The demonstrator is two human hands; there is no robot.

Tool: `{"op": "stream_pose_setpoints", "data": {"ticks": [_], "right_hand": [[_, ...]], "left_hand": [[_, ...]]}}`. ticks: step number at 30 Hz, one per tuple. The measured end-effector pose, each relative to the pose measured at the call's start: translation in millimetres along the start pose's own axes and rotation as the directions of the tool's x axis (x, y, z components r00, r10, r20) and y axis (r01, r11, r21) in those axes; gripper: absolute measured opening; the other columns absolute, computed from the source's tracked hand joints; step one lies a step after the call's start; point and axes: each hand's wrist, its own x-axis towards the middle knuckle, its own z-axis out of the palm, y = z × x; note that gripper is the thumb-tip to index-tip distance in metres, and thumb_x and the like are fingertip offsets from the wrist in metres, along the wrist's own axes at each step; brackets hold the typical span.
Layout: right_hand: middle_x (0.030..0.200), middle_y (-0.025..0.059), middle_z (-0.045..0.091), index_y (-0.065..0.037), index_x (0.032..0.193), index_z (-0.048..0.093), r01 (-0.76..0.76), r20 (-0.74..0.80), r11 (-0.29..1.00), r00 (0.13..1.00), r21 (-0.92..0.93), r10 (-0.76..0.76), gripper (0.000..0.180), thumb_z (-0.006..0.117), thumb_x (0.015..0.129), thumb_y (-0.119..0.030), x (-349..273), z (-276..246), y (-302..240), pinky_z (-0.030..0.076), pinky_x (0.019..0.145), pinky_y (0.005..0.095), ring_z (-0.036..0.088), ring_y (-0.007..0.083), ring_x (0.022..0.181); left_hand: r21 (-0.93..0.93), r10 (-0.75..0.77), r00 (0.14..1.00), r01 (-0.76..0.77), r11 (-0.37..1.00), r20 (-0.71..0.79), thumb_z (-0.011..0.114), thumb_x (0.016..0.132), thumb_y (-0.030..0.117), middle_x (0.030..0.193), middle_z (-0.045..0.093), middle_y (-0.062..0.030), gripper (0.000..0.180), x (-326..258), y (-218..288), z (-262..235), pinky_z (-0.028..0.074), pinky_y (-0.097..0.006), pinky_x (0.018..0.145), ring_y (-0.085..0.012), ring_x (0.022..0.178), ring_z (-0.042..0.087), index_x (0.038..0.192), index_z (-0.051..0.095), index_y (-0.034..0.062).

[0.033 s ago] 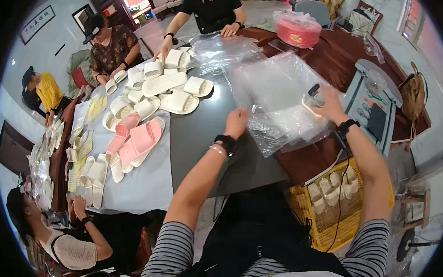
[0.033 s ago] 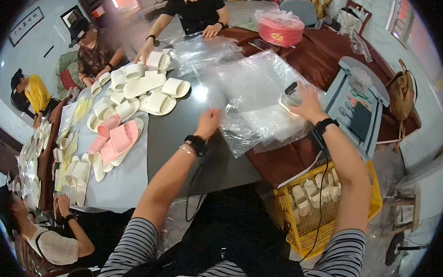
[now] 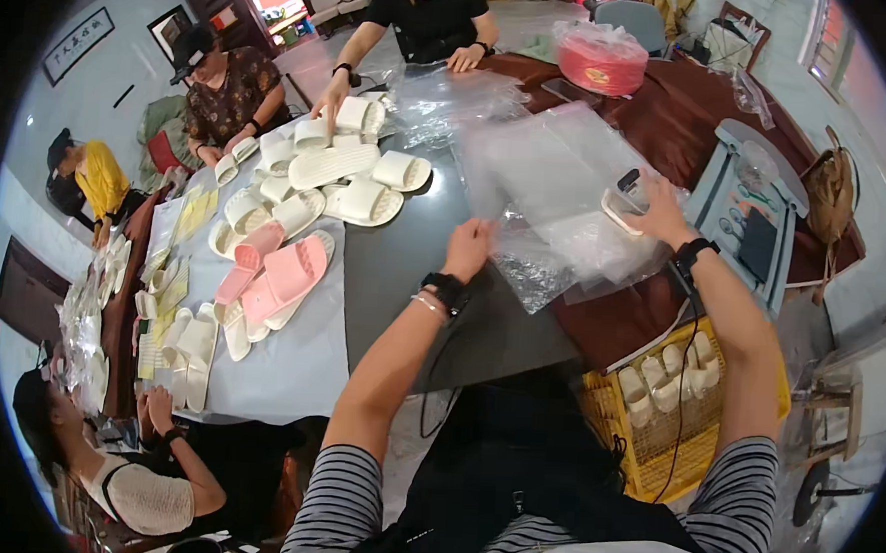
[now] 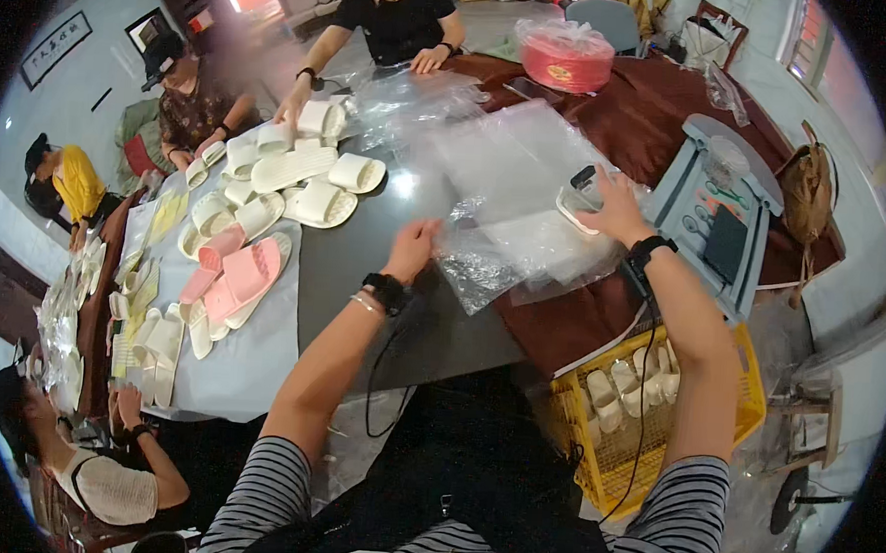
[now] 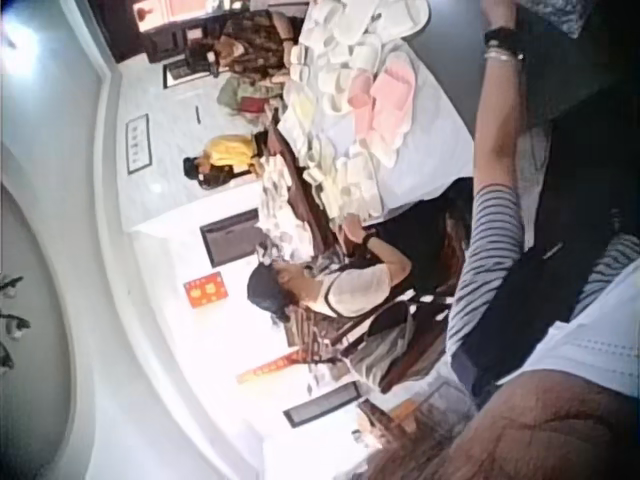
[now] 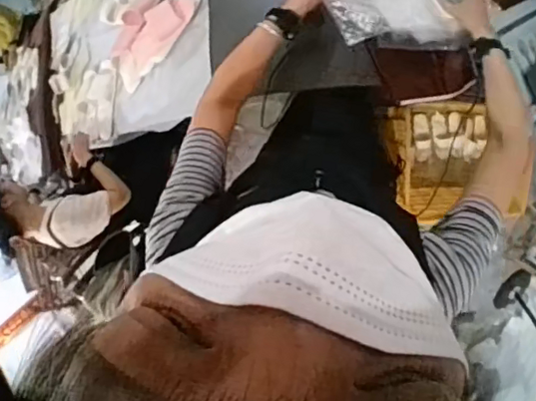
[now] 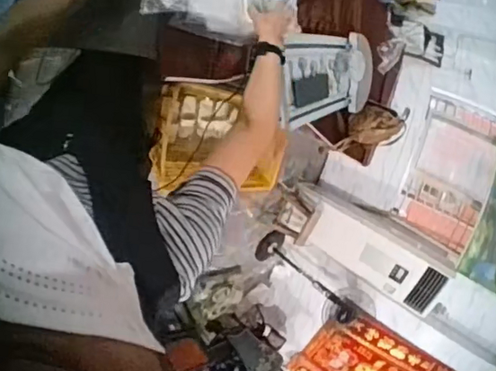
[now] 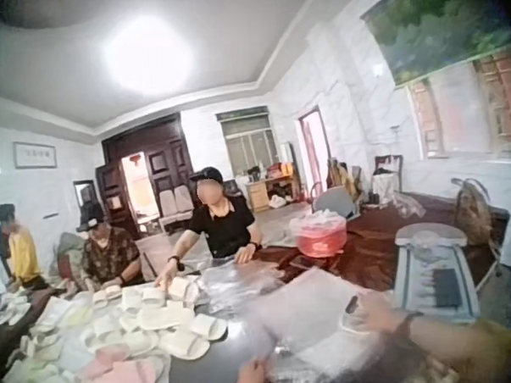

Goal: Packaging finished plastic slippers into plastic bags.

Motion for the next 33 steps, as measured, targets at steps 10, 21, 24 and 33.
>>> {"op": "stream_pose_setpoints", "data": {"ticks": [10, 21, 24, 33], "right_hand": [[0.13, 0.0283, 0.049, -0.007, 0.153, 0.03, -0.34, -0.062, 0.915, 0.931, 0.217, 0.361, 0.11, 0.08, 0.064, -0.05, 50.3, -20.6, -13.8, 0.043, 0.104, 0.0392, 0.051, 0.0419, 0.122], [0.136, 0.0255, 0.044, -0.009, 0.153, 0.032, -0.156, -0.255, 0.962, 0.943, 0.225, 0.213, 0.105, 0.08, 0.067, -0.046, 40.4, -70.6, -41.1, 0.044, 0.103, 0.0423, 0.053, 0.0415, 0.121], [0.134, 0.0264, 0.044, -0.009, 0.153, 0.031, -0.142, -0.181, 0.969, 0.967, 0.201, 0.179, 0.107, 0.081, 0.067, -0.046, 21.1, -31.7, -11.6, 0.043, 0.105, 0.0439, 0.052, 0.0429, 0.121], [0.153, 0.0217, 0.032, -0.011, 0.153, 0.032, 0.065, -0.071, 0.998, 0.995, 0.028, -0.063, 0.097, 0.081, 0.072, -0.036, 30.6, -54.0, -106.0, 0.032, 0.114, 0.0465, 0.037, 0.0406, 0.137]], "left_hand": [[-0.325, -0.224, 0.945, 0.295, 0.899, 0.24, 0.06, 0.093, -0.002, 0.104, 0.066, -0.0076, 0.043, -16.8, 40.6, -31.3, 0.054, -0.024, 0.074, -0.0121, 0.086, 0.063, 0.135, 0.053, -0.0001], [-0.564, -0.288, 0.939, 0.343, 0.751, 0.188, 0.06, 0.086, 0.001, 0.101, 0.059, -0.0085, 0.028, 26.9, 51.6, 33.2, 0.055, -0.033, 0.073, -0.0194, 0.087, 0.061, 0.113, 0.053, 0.002], [-0.587, -0.364, 0.931, 0.313, 0.747, 0.033, 0.055, 0.086, 0.0, 0.096, 0.064, -0.0121, 0.018, 13.0, 23.3, -10.8, 0.052, -0.031, 0.068, -0.0197, 0.078, 0.062, 0.104, 0.055, 0.0019], [-0.49, -0.181, 0.983, 0.165, 0.856, 0.015, 0.042, 0.088, -0.004, 0.098, 0.071, -0.0139, 0.015, -89.3, 15.9, -156.1, 0.052, -0.027, 0.072, -0.0164, 0.082, 0.064, 0.084, 0.048, 0.0089]]}}
